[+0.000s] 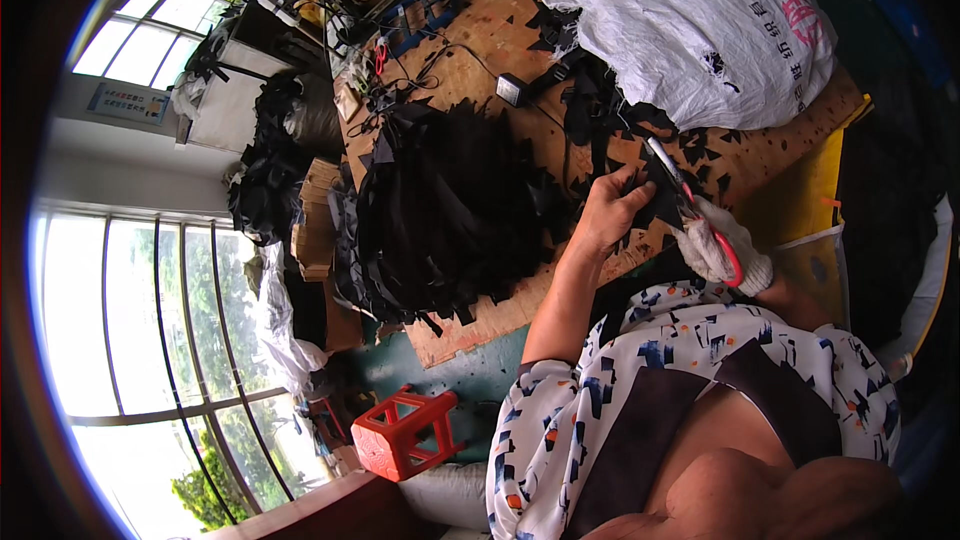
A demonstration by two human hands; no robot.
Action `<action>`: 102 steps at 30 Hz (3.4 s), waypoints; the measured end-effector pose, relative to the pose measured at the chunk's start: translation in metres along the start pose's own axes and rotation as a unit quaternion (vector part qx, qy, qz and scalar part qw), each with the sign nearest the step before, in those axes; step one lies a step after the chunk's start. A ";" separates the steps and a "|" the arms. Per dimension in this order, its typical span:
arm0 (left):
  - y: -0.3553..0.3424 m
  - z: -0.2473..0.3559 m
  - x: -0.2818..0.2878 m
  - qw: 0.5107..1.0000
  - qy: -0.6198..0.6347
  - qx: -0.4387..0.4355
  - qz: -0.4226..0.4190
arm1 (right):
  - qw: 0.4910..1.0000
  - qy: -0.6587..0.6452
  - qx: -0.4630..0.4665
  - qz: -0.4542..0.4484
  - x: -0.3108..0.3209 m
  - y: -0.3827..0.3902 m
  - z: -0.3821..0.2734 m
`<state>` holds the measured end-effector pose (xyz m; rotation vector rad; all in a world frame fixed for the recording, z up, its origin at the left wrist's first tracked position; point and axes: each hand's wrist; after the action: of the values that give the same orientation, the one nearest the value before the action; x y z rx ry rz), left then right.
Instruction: The person cuts black leather pieces from larger sheets using shears and picks up small scraps to sort them on a workshop table.
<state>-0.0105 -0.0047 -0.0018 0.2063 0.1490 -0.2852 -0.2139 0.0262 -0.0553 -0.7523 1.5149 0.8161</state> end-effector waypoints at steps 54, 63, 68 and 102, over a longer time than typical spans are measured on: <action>-0.122 -0.051 0.059 0.754 -0.619 0.022 0.220 | 0.974 0.123 0.119 0.151 -0.028 0.014 -0.013; -0.057 -0.009 0.058 0.944 -0.278 -0.049 0.172 | 0.970 -0.026 0.120 0.210 -0.020 0.005 -0.015; -0.016 0.023 0.021 0.998 -0.002 0.013 0.064 | 0.987 -0.051 0.089 0.121 -0.020 -0.006 -0.015; -0.014 0.021 0.003 0.978 -0.200 0.017 -0.063 | 0.967 0.134 0.069 0.205 0.047 0.015 -0.014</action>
<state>-0.0093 -0.0234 0.0158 0.1692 -0.2419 -0.4501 -0.2381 0.0223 -0.1003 -0.4620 1.9888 0.9270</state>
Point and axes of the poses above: each hand's wrist, its own y-axis away from the middle knuckle, its own x-axis out of the back of the hand, z = x × y, and after that the axes turned 1 degree about -y, right-handed
